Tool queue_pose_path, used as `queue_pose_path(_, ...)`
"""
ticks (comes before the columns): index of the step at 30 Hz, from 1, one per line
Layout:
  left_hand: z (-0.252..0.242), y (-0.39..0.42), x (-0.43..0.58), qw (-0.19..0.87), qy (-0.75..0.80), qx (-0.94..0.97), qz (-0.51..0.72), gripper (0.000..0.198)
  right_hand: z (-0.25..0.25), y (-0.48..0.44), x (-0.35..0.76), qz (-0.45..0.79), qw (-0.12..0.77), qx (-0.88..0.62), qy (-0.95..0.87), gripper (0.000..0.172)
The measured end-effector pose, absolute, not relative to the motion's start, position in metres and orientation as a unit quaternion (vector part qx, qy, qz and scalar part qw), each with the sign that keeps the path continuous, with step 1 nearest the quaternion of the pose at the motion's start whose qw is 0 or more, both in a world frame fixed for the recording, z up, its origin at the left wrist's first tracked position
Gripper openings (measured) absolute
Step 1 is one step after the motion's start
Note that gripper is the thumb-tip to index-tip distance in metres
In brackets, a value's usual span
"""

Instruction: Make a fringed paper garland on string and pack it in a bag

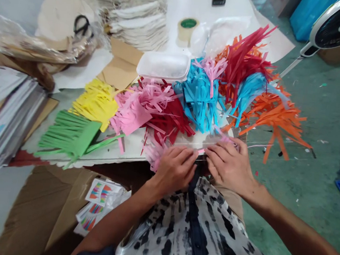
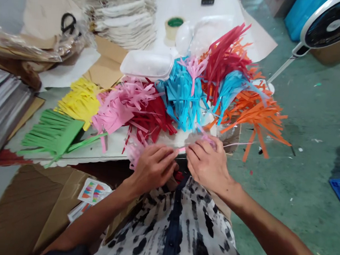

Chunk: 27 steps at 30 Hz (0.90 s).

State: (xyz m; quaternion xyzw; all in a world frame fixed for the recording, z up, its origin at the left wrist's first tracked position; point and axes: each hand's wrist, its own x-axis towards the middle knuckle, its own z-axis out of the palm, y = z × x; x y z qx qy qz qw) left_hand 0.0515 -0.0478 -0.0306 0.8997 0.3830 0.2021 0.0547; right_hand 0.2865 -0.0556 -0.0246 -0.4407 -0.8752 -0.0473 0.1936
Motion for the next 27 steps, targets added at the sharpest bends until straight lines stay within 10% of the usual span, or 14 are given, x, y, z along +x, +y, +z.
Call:
queue_pose_path(9,-0.037,-0.072,0.05,0.108,0.409,0.857,0.295,0.023,-0.03,-0.078,0.274,-0.09,0.202,-0.424,-0.878,0.034)
queue_pose_path(20,0.022,-0.07,0.057,0.763,0.44,0.317,0.351,0.031,0.028,-0.066,0.271,-0.183,0.358,-0.386,-0.83,0.04)
queue_pose_path(27,0.023,-0.061,0.055,0.69,0.437,0.37,0.443,0.023,0.04,-0.055,0.238,0.187,0.466,-0.48,-0.719,0.008)
